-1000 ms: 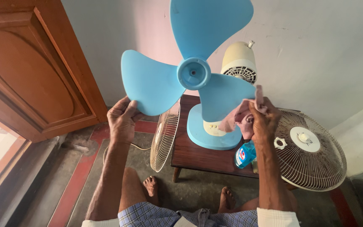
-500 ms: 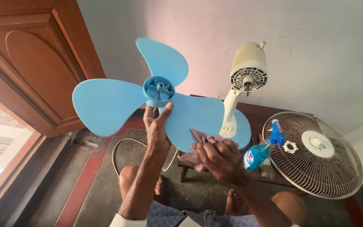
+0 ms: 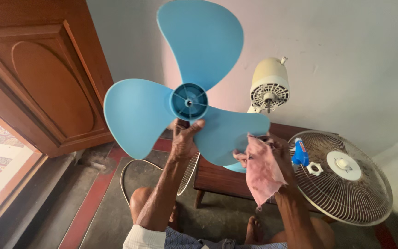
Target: The person cleans a detached light blue fan blade by wiping it with a pink cloth and spraying it with a blue cleaning solution. The person wipes each blade and the central hub, then places the blade on the floor and briefly handles a small white plastic piece.
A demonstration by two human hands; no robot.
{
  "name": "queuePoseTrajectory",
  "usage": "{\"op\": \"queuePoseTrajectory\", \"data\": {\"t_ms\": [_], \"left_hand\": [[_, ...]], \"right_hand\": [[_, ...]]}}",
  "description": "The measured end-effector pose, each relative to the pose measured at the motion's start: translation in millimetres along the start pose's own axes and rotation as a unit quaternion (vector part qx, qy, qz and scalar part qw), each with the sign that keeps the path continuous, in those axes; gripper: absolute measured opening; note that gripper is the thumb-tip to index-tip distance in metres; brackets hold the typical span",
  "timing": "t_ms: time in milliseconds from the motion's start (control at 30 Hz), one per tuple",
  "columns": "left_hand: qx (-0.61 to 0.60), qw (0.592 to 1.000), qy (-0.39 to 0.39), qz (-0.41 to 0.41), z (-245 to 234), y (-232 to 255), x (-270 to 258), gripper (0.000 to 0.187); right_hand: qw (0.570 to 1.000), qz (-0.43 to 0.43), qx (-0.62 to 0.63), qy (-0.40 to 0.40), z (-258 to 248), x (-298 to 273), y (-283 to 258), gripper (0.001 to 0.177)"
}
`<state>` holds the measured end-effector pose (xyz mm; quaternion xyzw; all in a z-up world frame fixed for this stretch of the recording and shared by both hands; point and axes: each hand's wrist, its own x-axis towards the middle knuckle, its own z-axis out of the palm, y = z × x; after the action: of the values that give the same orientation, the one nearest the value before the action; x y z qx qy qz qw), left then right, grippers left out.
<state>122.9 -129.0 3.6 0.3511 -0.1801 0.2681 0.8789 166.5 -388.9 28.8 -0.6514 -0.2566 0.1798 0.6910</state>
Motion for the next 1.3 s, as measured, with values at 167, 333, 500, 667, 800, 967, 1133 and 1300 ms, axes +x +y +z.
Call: {"op": "queuePoseTrajectory", "data": {"t_ms": [167,333,500,667,800,967,1133,1300], "left_hand": [[0.185,0.983,0.007,-0.015,-27.6,27.7,-17.0,0.044],[0.065,0.996,0.006,0.053,-62.4,69.3,-29.8,0.055],[0.122,0.989,0.071,0.051,-64.2,88.1,-29.1,0.036],[0.137,0.985,0.079,0.073,-47.6,90.2,-21.5,0.030],[0.111,0.988,0.087,0.066,-48.3,93.0,-22.4,0.030],[0.108,0.986,0.113,0.053,-53.4,85.4,-22.6,0.032],[0.221,0.958,0.178,0.032,-44.7,102.7,-30.4,0.029],[0.181,0.970,0.163,0.025,-55.9,100.8,-51.9,0.023]], "right_hand": [[0.990,-0.049,0.005,0.135,-11.7,-4.8,6.6,0.026],[0.975,-0.085,-0.019,0.206,-45.4,-8.7,2.6,0.026],[0.975,-0.099,-0.055,0.191,-58.8,0.7,-2.7,0.025],[0.976,-0.098,-0.076,0.181,-61.3,5.0,-5.7,0.024],[0.975,-0.097,-0.093,0.179,-59.2,8.4,-3.0,0.024],[0.968,-0.109,-0.121,0.190,-65.9,1.9,-3.1,0.024],[0.951,-0.146,-0.206,0.180,-48.7,2.3,1.0,0.023],[0.930,-0.134,-0.309,0.149,-50.2,-15.4,38.6,0.023]]}}
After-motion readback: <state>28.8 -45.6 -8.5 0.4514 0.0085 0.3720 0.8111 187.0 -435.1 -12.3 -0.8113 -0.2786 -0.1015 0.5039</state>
